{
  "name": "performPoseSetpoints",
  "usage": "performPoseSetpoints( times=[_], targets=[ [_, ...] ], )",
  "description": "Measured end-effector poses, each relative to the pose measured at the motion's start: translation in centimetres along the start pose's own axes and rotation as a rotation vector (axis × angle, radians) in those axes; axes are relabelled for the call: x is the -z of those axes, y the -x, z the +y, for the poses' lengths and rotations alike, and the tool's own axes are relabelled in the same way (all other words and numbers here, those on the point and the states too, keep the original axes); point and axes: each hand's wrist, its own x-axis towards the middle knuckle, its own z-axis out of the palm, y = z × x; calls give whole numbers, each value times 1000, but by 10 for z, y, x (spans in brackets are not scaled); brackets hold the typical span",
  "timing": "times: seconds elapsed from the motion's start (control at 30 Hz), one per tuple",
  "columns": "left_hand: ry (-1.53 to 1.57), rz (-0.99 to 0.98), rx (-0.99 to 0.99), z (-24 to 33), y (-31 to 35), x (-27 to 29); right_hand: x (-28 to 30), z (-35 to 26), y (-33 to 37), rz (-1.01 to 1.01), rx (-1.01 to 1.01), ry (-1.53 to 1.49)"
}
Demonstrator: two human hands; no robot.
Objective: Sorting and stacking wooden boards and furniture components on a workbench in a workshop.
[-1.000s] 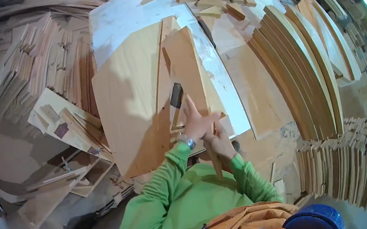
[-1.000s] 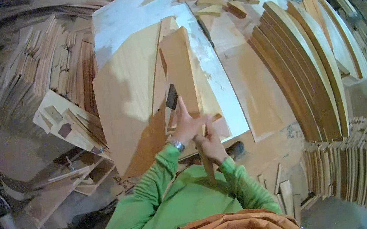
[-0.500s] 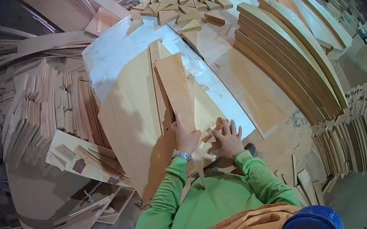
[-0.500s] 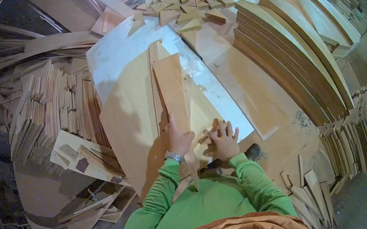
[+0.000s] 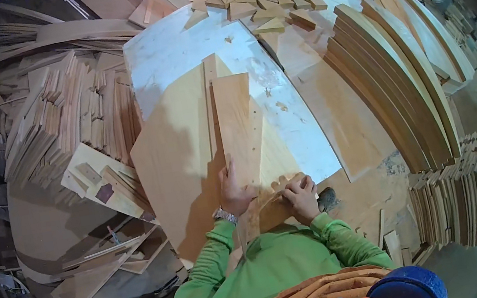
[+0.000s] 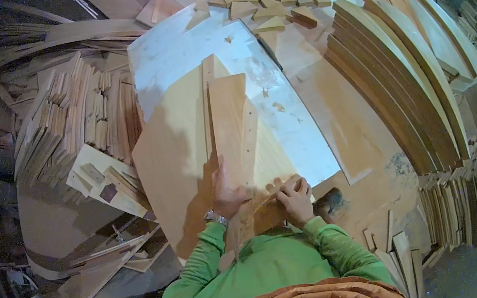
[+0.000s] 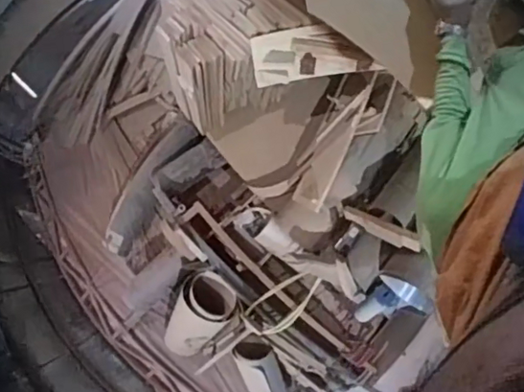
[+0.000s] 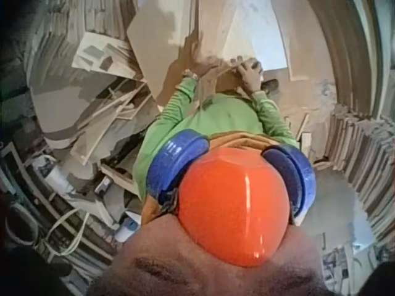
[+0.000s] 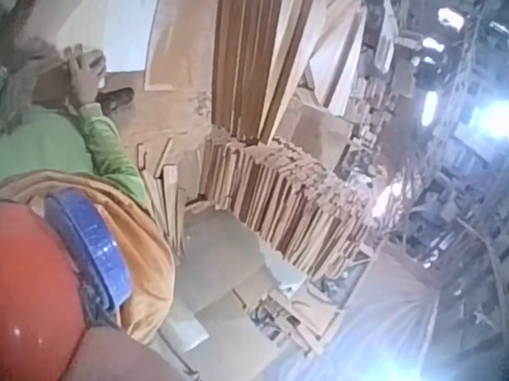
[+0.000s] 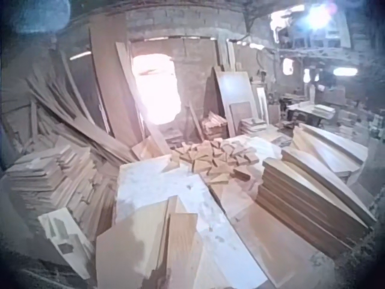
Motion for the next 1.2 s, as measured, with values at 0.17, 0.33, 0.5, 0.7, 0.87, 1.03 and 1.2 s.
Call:
performPoseSetpoints(
  times=[0.17,0.33,0.5,0.7,0.87,1.03,1.2],
  targets=[
    [-257,-13,51,-18,-59,-8,17,-2,-4,-60,2,-61],
    [-350,80,-29,-63,-96,-24,16,-7,-8,-83,-3,-27],
    [-464,77,-11,-57,-75,-42,26,-12,-11,-167,-73,-113],
    [-485,199,-173,-49,-5,-41,19,-8,-5,-107,-71,-72],
    [-483,175,-169,-54,15,-37,20,-13,-3,-88,-66,-15],
    [-464,27,3,-40,-1,-15,14,-6,-3,-81,-71,-81],
    [-313,218,292,-34,-71,-27,18,-1,13,-35,-59,-51]
  ],
)
